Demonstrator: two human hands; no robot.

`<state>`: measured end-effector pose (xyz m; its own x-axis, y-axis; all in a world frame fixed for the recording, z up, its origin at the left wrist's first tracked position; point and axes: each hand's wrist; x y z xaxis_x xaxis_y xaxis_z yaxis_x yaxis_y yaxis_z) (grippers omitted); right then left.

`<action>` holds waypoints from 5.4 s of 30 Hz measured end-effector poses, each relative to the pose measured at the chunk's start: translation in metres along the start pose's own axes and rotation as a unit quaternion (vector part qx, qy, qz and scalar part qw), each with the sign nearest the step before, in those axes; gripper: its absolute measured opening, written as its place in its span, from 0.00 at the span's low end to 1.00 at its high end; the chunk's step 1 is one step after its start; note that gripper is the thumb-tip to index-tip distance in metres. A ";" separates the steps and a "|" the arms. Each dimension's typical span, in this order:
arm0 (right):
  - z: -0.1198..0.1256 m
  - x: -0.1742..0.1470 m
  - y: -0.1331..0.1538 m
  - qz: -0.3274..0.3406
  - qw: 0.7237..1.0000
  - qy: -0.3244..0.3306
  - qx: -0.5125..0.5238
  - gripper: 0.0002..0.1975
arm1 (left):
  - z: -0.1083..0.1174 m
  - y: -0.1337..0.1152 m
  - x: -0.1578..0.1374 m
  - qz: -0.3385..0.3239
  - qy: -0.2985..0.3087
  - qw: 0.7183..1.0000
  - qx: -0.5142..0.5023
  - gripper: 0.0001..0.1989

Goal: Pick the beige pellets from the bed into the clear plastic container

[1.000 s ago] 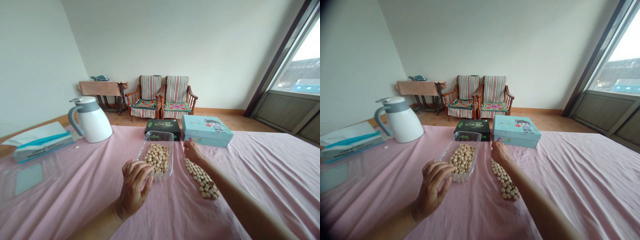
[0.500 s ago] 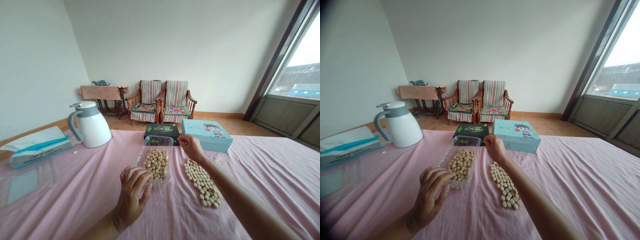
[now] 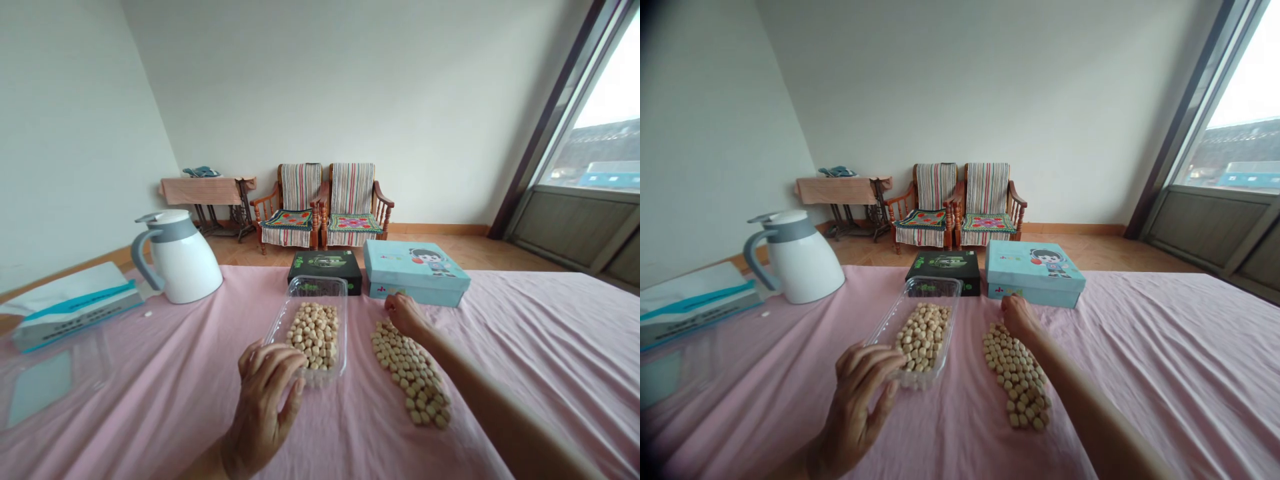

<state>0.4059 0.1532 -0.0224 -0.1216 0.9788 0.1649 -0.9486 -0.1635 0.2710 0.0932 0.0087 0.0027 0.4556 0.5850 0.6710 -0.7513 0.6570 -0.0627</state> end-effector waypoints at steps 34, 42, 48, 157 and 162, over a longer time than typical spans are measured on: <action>0.034 -0.011 0.049 0.069 0.995 0.055 -0.035 0.12 | -0.003 0.000 0.000 -0.001 -0.018 1.000 0.001 0.13; 0.077 -0.017 0.104 0.179 0.955 -0.027 0.235 0.09 | -0.003 0.003 0.002 -0.015 -0.016 1.000 0.007 0.12; 0.068 -0.005 0.072 0.133 0.982 -0.015 0.135 0.12 | -0.004 0.003 0.002 -0.009 -0.016 1.000 0.004 0.13; 0.041 -0.027 0.078 0.076 0.991 -0.033 0.107 0.09 | -0.001 -0.004 0.005 0.018 -0.019 1.000 -0.016 0.11; 0.061 -0.020 0.102 0.142 0.944 -0.035 0.296 0.09 | -0.002 -0.003 0.003 0.018 -0.015 1.000 -0.011 0.11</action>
<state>0.3297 0.1097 0.0593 -0.3072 0.8776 0.3679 -0.5491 -0.4792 0.6847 0.0975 0.0096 0.0040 0.4142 0.5936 0.6900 -0.7560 0.6465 -0.1023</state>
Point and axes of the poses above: each hand's wrist, its own x-axis towards the middle knuckle, its own z-axis out of the back of the hand, y = z × x, and after that the axes turned 5 degrees about y, right-handed
